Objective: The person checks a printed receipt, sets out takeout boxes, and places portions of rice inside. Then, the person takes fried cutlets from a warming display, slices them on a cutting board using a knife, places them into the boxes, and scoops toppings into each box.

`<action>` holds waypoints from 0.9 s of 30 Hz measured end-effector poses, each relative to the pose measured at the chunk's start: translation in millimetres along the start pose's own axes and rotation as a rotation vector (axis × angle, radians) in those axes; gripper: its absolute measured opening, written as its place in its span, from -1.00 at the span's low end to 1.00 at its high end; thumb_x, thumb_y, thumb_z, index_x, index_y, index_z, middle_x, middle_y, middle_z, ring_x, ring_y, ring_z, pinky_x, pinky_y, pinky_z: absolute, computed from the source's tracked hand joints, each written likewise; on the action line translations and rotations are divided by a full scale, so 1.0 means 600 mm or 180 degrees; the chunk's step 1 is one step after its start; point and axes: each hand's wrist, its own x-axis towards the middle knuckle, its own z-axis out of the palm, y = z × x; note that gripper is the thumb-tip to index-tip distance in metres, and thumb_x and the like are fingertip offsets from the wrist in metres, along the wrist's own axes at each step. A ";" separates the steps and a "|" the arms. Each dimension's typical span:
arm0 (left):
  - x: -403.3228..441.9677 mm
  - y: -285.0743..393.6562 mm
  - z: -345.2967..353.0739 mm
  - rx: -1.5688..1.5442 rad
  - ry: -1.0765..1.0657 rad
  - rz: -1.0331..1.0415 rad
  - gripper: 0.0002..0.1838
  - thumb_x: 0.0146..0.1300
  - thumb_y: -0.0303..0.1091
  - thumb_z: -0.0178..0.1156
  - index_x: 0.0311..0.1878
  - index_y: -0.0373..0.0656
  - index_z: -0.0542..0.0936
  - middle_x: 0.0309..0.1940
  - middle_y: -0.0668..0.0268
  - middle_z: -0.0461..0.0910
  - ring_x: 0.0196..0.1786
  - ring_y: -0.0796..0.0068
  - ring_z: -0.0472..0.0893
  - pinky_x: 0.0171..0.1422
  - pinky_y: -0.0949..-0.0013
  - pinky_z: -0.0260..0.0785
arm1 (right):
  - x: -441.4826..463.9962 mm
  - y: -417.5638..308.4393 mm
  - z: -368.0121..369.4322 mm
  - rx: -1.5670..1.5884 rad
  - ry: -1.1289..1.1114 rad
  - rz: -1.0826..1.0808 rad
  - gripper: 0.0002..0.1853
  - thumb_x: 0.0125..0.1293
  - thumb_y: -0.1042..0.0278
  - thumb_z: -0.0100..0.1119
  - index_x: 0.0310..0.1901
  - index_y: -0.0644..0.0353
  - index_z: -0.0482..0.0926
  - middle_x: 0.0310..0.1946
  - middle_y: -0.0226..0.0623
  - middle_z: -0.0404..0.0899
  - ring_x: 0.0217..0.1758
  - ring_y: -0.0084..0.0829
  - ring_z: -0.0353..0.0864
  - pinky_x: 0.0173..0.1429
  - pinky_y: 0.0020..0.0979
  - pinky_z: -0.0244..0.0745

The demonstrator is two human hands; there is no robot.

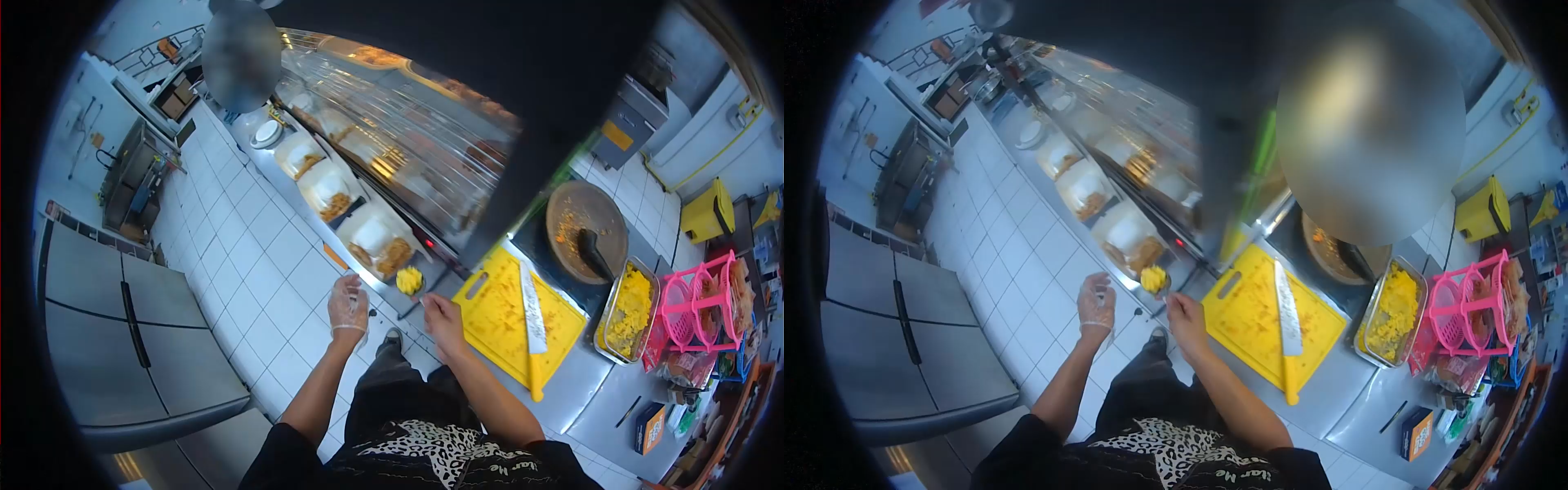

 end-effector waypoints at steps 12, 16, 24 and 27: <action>0.223 -0.114 0.030 0.1988 -0.1454 0.0732 -0.48 0.34 -0.20 0.16 0.33 -0.12 0.42 0.25 0.14 0.46 0.38 0.18 0.38 0.42 -0.14 0.08 | 0.245 0.049 0.209 -0.2961 0.1570 -0.2036 -0.76 0.47 0.31 0.13 -0.05 0.30 0.67 -0.33 -0.10 0.66 -0.26 -0.23 0.62 -0.08 -0.24 0.50; 0.234 -0.151 0.011 0.1342 -0.0808 0.0949 -0.63 0.25 -0.25 0.18 0.10 -0.13 0.59 0.02 0.13 0.64 0.19 0.05 0.55 0.29 -0.03 0.26 | 0.253 0.060 0.234 -0.4862 0.1601 -0.1984 -0.65 0.38 0.36 0.11 0.16 0.22 0.59 -0.11 -0.01 0.66 -0.05 0.04 0.67 0.04 0.01 0.53; 0.258 -0.140 -0.006 0.0658 -0.0577 0.0948 -0.56 0.13 -0.38 0.23 0.13 -0.20 0.57 0.07 0.04 0.60 0.18 -0.01 0.53 0.30 -0.01 0.31 | 0.279 0.092 0.208 -0.3680 0.1627 -0.2137 -0.63 0.41 0.26 0.19 0.20 0.12 0.57 -0.33 -0.28 0.55 -0.21 -0.23 0.61 -0.12 -0.16 0.51; 0.257 -0.123 -0.019 0.0710 -0.0580 0.1186 -0.56 0.13 -0.37 0.24 0.12 -0.24 0.58 0.03 0.00 0.61 0.14 -0.06 0.55 0.28 -0.05 0.34 | 0.254 0.118 0.186 -0.0607 0.1001 -0.1461 -0.71 0.52 0.31 0.05 0.18 0.14 0.56 -0.48 -0.43 0.37 -0.41 -0.45 0.43 -0.30 -0.37 0.37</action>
